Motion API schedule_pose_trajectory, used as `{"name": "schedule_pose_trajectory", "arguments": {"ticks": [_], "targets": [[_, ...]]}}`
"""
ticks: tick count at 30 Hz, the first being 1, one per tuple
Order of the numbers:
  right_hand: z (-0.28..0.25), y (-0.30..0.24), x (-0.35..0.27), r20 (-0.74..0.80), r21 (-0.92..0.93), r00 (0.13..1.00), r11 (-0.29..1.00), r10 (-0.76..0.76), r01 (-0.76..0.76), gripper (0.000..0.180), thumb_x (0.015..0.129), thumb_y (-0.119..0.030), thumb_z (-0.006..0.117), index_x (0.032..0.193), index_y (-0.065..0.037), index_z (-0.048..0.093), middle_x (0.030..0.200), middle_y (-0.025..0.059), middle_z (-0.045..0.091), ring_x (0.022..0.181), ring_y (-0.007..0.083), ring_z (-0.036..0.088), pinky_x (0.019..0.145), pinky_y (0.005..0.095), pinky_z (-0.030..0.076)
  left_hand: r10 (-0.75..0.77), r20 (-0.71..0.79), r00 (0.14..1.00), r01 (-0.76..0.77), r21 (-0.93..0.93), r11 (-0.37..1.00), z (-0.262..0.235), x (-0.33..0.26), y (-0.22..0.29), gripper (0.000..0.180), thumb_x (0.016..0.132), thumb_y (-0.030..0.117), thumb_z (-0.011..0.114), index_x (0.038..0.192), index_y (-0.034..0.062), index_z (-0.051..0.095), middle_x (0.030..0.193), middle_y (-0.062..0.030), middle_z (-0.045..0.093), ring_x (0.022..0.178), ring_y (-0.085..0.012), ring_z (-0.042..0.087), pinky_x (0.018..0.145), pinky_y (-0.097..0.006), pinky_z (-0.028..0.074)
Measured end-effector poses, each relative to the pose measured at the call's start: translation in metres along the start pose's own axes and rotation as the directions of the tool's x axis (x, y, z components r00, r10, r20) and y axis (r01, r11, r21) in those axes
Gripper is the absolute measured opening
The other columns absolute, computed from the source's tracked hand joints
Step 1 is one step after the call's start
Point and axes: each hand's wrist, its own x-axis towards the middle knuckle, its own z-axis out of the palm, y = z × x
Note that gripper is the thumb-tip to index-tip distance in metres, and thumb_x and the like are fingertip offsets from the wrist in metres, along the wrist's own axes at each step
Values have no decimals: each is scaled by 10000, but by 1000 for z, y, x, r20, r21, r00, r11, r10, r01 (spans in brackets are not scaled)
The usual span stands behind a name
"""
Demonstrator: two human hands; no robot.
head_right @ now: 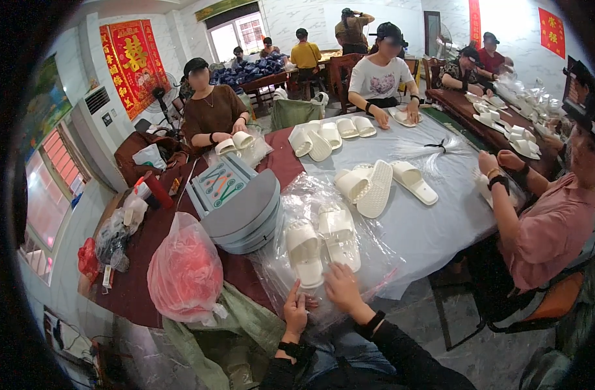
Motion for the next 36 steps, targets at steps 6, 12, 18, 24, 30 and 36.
{"name": "schedule_pose_trajectory", "arguments": {"ticks": [6,12,18,24,30,36], "targets": [[-7,-4,1,82,56,996,998,30,-34,360,736,-266,631,1044,-86,587,1159,129,535,1154,327,443,1005,480,314,28,-3,1000,-28,13,1000,-2,0,-2,439,950,39,390,1382,112,351,854,-77,606,693,-141,615,655,-284,545],[-10,-1,5,160,6,986,999,-54,54,417,739,-294,654,1090,-92,556,1159,112,540,1149,303,447,1003,455,312,20,-8,1000,-20,-10,1000,0,0,3,442,947,43,401,1382,99,347,848,-85,609,703,-141,616,653,-284,545],[1,-5,15,96,-32,982,986,-161,165,315,763,-199,638,1046,-78,569,1128,110,560,1094,305,490,966,440,340,21,-26,999,-21,-5,1000,0,0,3,424,951,31,384,1371,87,369,829,-91,605,694,-138,611,645,-282,544],[14,-16,22,-24,-10,999,999,34,-34,266,757,-144,611,1009,-62,583,1055,114,576,982,299,527,890,412,383,48,-8,999,-48,6,999,1,-1,2,406,945,31,413,1347,82,408,823,-74,601,674,-127,597,636,-284,548],[20,-15,29,-93,-23,994,998,52,-55,228,760,-150,619,968,-63,580,926,116,557,910,302,516,796,406,381,59,-10,998,-59,50,997,4,-1,6,394,949,52,424,1341,85,420,786,-58,588,667,-122,597,633,-281,545],[28,-10,31,-62,-142,992,983,108,-116,173,764,-198,615,872,-63,615,839,116,553,879,287,519,762,420,391,34,-1,999,-34,48,998,5,-1,8,393,950,58,421,1343,86,417,786,-61,587,663,-129,608,636,-281,545]]}}
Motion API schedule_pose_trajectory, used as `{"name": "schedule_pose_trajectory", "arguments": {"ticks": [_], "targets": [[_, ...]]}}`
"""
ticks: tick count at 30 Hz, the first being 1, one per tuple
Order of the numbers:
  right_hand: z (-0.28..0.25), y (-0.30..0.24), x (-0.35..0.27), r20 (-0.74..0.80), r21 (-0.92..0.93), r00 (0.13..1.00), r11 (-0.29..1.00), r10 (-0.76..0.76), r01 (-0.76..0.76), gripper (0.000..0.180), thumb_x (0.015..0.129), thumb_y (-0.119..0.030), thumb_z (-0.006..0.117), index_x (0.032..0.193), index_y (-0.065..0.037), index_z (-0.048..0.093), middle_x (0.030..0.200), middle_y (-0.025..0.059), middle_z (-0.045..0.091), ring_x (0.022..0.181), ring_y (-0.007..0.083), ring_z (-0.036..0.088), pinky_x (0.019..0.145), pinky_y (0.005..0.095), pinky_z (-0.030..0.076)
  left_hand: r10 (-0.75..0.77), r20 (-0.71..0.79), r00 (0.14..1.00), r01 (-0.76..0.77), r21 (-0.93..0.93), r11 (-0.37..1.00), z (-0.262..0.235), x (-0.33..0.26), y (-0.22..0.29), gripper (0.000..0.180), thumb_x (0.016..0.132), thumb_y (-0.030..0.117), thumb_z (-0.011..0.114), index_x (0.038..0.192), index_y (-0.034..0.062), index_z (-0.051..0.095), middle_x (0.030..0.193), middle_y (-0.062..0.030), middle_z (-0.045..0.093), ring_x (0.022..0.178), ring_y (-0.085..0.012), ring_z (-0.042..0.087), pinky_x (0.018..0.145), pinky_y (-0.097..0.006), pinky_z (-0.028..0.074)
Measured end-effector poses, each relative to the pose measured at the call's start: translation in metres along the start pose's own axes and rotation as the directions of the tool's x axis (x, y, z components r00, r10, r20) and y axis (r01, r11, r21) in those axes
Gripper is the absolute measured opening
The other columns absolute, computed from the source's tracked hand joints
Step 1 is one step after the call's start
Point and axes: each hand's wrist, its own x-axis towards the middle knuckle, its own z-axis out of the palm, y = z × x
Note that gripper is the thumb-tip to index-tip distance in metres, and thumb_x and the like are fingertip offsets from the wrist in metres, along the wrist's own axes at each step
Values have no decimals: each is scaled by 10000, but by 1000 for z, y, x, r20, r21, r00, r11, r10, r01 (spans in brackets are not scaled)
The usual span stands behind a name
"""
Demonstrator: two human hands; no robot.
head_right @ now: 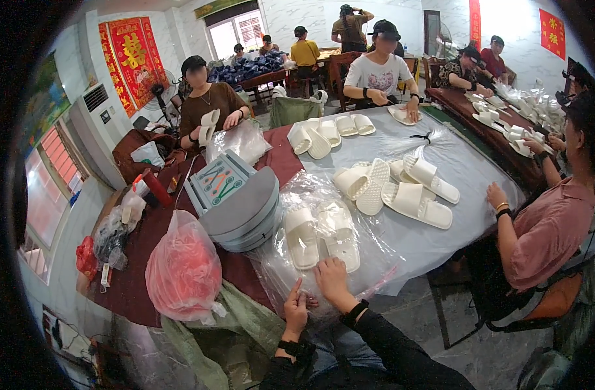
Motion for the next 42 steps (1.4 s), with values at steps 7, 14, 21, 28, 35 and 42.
{"name": "schedule_pose_trajectory", "arguments": {"ticks": [7,14,21,28,35,42], "targets": [[-11,-4,-2,59,47,998,999,-29,26,142,772,-168,599,876,-73,615,846,97,563,878,285,519,773,398,392,-11,-14,1000,10,-18,1000,-4,0,-5,402,944,42,416,1345,84,413,798,-68,594,679,-139,621,640,-282,549],[-26,32,-20,140,87,956,958,259,-272,233,771,-133,551,993,-89,610,978,141,594,951,329,555,852,422,415,-4,2,1000,4,-5,1000,-3,0,-5,410,947,50,422,1355,80,394,793,-51,587,671,-121,606,621,-272,541],[-28,55,-23,34,142,925,915,378,-379,274,704,-28,521,966,-65,591,943,187,587,875,372,568,776,436,456,-6,5,1000,6,-7,1000,-1,1,-4,414,947,44,416,1358,80,388,791,-53,586,677,-128,611,622,-275,545],[-30,56,-23,-48,153,955,947,292,-282,250,697,-2,505,936,-30,573,903,212,593,837,397,577,697,447,469,4,4,1000,-4,-27,1000,-5,1,-9,414,947,46,413,1359,75,383,786,-52,581,681,-131,614,625,-276,547],[-22,66,-29,-228,-10,965,991,127,-133,223,774,-99,576,975,-3,583,825,198,616,796,371,593,687,444,477,8,2,1000,-8,-30,1000,-4,1,-8,410,949,49,405,1357,74,385,783,-56,581,670,-132,612,619,-275,547],[3,88,-36,-244,-125,970,991,19,-51,262,799,-178,608,966,22,629,839,206,633,793,363,601,729,468,471,16,2,1000,-16,-9,1000,-1,1,-7,411,947,44,404,1357,83,389,782,-56,575,661,-134,610,616,-277,548]]}}
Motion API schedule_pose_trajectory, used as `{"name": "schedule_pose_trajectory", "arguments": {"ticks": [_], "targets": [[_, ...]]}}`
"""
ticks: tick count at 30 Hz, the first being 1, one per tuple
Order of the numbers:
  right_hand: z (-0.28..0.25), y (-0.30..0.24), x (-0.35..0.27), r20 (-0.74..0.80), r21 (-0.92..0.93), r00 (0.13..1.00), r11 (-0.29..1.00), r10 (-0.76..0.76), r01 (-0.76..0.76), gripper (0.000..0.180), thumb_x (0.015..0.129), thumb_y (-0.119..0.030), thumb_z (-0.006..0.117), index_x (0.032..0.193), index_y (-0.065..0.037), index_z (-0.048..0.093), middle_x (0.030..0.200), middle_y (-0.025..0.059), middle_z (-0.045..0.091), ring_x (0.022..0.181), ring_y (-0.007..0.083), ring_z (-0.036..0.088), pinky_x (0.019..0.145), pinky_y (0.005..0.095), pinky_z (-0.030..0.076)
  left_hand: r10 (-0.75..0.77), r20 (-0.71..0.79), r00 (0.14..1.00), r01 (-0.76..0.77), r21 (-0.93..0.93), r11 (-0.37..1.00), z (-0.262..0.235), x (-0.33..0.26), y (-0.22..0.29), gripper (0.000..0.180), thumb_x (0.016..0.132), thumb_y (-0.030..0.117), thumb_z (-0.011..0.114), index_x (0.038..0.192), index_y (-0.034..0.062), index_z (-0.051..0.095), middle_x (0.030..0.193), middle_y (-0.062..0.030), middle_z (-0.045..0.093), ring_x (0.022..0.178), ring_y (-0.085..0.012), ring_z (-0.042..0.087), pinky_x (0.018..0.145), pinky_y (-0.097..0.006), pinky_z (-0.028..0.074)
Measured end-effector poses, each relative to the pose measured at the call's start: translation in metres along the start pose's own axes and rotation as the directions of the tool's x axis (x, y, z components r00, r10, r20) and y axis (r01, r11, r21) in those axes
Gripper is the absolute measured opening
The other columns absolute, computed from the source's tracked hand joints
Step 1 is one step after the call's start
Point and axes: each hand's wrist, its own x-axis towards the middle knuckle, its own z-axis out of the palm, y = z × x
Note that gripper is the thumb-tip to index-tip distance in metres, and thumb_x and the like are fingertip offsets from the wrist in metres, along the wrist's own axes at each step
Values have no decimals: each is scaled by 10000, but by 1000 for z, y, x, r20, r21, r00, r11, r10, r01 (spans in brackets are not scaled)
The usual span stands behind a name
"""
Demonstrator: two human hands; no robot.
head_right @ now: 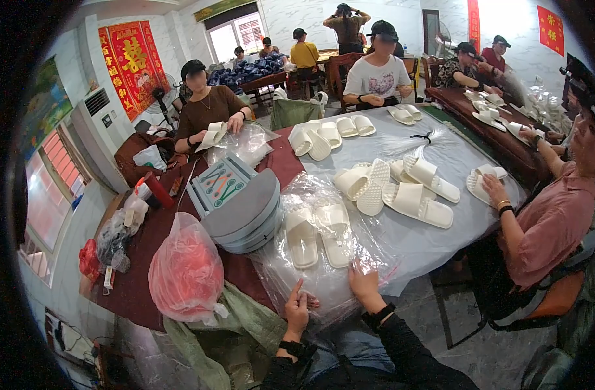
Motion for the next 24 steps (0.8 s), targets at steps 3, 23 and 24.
{"name": "schedule_pose_trajectory", "arguments": {"ticks": [3,23,24], "targets": [[0,-1,-5,106,79,983,984,148,-157,204,833,-176,564,951,-20,625,971,160,628,923,366,565,898,461,404,-5,7,1000,5,-16,1000,1,0,-1,412,947,42,403,1356,83,389,784,-58,574,662,-136,611,617,-279,550],[-62,-54,22,423,-71,894,989,148,-130,297,786,-200,588,1049,-62,601,932,167,604,830,324,571,736,451,452,10,1,1000,-10,-16,1000,-4,0,-2,415,948,43,408,1361,80,379,777,-54,573,664,-132,601,612,-271,542],[-72,-61,26,563,-86,800,977,208,-194,297,777,-193,604,1042,-60,597,932,175,597,820,328,572,715,466,451,12,-5,1000,-12,-14,1000,-6,0,-4,415,948,43,408,1361,80,379,777,-54,573,664,-132,601,612,-271,542]]}}
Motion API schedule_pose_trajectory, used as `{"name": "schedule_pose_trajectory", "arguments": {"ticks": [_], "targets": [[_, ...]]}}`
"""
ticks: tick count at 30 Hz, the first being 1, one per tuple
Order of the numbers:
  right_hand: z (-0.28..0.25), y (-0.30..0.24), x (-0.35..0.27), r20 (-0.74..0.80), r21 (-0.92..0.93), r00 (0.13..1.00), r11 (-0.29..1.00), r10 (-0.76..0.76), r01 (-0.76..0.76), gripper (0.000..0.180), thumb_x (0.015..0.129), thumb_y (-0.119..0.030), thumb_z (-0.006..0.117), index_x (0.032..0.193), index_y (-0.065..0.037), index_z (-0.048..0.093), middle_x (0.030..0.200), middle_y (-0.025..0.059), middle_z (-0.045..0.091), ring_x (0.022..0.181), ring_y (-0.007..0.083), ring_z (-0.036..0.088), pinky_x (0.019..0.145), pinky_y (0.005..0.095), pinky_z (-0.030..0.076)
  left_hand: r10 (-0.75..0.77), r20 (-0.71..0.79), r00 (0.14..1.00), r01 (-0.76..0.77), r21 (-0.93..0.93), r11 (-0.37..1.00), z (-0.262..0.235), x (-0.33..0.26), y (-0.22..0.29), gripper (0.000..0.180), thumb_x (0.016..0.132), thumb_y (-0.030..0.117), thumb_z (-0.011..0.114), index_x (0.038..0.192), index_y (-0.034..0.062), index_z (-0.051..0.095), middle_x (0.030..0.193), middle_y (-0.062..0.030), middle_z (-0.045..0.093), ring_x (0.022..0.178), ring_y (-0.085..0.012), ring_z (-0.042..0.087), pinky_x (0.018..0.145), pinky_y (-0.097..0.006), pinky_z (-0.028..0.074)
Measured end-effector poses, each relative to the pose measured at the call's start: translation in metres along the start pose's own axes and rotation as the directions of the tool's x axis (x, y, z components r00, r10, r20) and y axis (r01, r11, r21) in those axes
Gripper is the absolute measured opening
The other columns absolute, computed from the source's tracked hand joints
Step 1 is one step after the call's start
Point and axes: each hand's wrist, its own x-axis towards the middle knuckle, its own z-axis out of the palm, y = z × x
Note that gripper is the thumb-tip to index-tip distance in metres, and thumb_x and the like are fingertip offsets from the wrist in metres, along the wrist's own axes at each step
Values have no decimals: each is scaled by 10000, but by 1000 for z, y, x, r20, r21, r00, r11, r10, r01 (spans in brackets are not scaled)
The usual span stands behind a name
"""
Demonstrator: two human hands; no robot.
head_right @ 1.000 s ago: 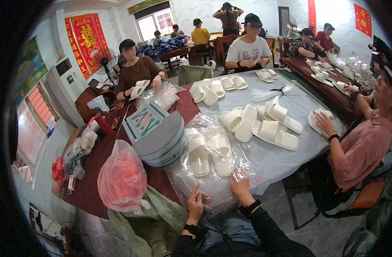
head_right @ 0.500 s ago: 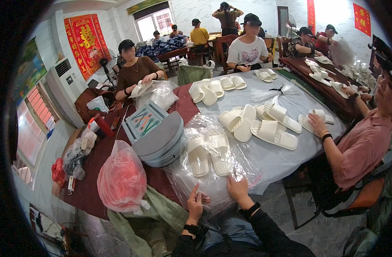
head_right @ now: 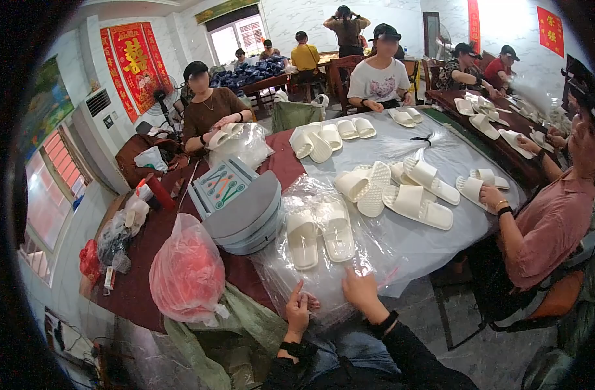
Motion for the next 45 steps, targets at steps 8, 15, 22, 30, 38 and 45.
{"name": "schedule_pose_trajectory", "arguments": {"ticks": [8,15,22,30,38,45], "targets": [[-33,18,-21,-725,-14,683,994,-86,110,419,736,-179,680,1118,-84,539,966,132,549,937,314,515,896,443,352,-128,-9,992,126,-116,985,-2,-1,10,395,954,64,405,1349,66,390,812,-75,599,690,-157,617,629,-293,547],[-47,33,16,-515,406,830,914,213,17,209,791,-55,601,992,-78,652,1146,150,552,1027,319,550,853,363,438,-82,54,995,88,-101,991,6,0,11,396,935,46,449,1329,49,411,809,-68,609,688,-151,619,633,-281,538],[-6,-57,8,-214,776,968,579,-132,251,236,848,-62,565,1068,-100,641,1370,210,378,1146,337,498,911,368,420,-51,62,997,54,-50,997,5,3,1,393,891,101,551,1267,12,482,820,-20,578,736,-91,594,649,-224,496],[-5,-75,-7,-51,368,774,708,-632,603,818,681,-268,762,1355,-86,335,1418,235,283,1217,446,366,982,460,342,-547,73,834,482,-580,657,-14,1,37,467,920,386,469,1253,59,466,1058,-36,536,887,-147,536,761,-256,460],[-6,-65,-7,-84,422,867,771,-490,477,623,702,-3,622,1283,-183,486,1294,211,431,1066,376,523,829,421,459,-109,398,911,-74,418,905,-2,-10,115,544,907,304,509,1304,-41,372,1159,-235,545,1067,-351,529,920,-375,396],[-5,-41,12,-83,352,873,806,-480,476,253,773,26,515,1019,-12,561,1030,172,587,1002,328,566,842,377,439,85,316,945,-260,565,783,-35,-61,109,549,875,290,531,1351,71,367,1280,-194,440,1141,-370,452,958,-433,365]]}}
